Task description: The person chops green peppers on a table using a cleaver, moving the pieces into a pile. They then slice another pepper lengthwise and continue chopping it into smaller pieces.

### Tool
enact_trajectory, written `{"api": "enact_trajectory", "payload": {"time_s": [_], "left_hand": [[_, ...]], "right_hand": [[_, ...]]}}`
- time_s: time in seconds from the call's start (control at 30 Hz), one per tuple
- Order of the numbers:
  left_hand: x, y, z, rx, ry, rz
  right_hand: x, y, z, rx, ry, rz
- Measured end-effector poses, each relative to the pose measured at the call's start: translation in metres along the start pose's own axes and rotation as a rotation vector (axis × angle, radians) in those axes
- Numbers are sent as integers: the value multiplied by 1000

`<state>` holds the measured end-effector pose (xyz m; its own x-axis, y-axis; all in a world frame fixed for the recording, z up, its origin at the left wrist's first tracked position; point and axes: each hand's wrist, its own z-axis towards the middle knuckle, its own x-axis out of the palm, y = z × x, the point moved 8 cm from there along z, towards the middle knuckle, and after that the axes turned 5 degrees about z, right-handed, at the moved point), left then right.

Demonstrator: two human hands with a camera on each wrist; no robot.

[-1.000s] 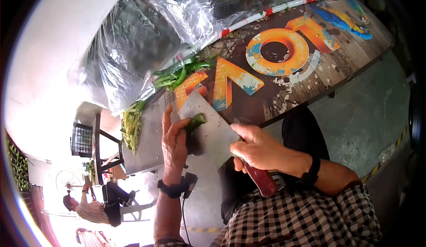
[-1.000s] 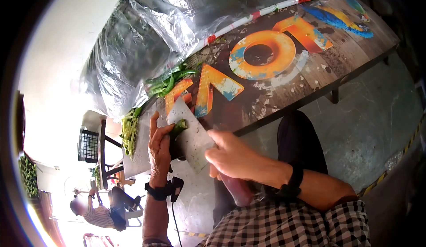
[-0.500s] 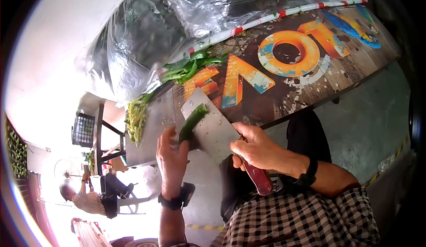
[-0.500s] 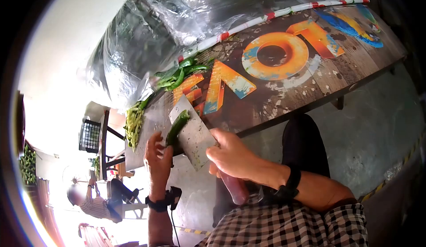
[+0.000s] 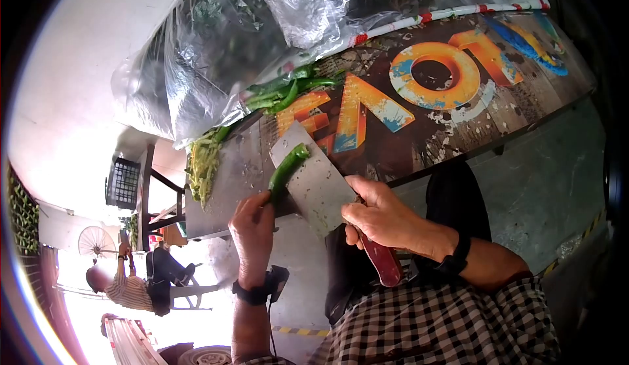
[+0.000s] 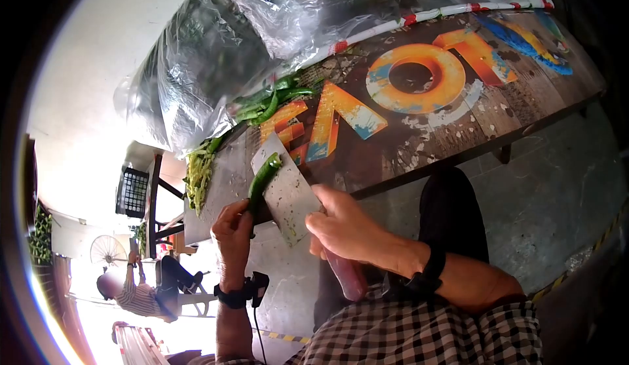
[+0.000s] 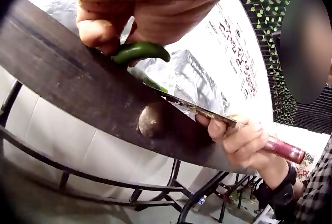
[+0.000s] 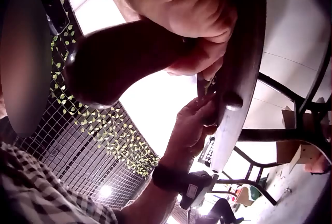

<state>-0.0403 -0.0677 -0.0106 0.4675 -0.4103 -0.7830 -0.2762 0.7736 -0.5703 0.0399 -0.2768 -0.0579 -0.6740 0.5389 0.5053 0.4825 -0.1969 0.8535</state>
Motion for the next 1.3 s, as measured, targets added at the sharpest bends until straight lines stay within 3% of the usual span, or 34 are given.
{"api": "enact_trajectory", "payload": {"time_s": [0.37,0.43,0.57,0.77,0.97,1.17,1.3], "left_hand": [[1,4,2,46,-15,-19],[-3,-7,0,138,-61,15],[-4,-14,-3,204,-111,77],[-4,-11,-5,158,-126,56],[-6,-21,-4,271,-160,145],[-5,-21,18,82,26,160],[-6,-29,17,257,-26,162]], "right_hand": [[11,-5,1,129,24,-28],[12,-6,2,146,35,-61],[14,-6,4,131,80,-137],[24,-8,5,136,112,-190],[23,-7,5,112,97,-158],[24,-1,6,105,105,-178],[28,-3,9,136,121,-236]]}}
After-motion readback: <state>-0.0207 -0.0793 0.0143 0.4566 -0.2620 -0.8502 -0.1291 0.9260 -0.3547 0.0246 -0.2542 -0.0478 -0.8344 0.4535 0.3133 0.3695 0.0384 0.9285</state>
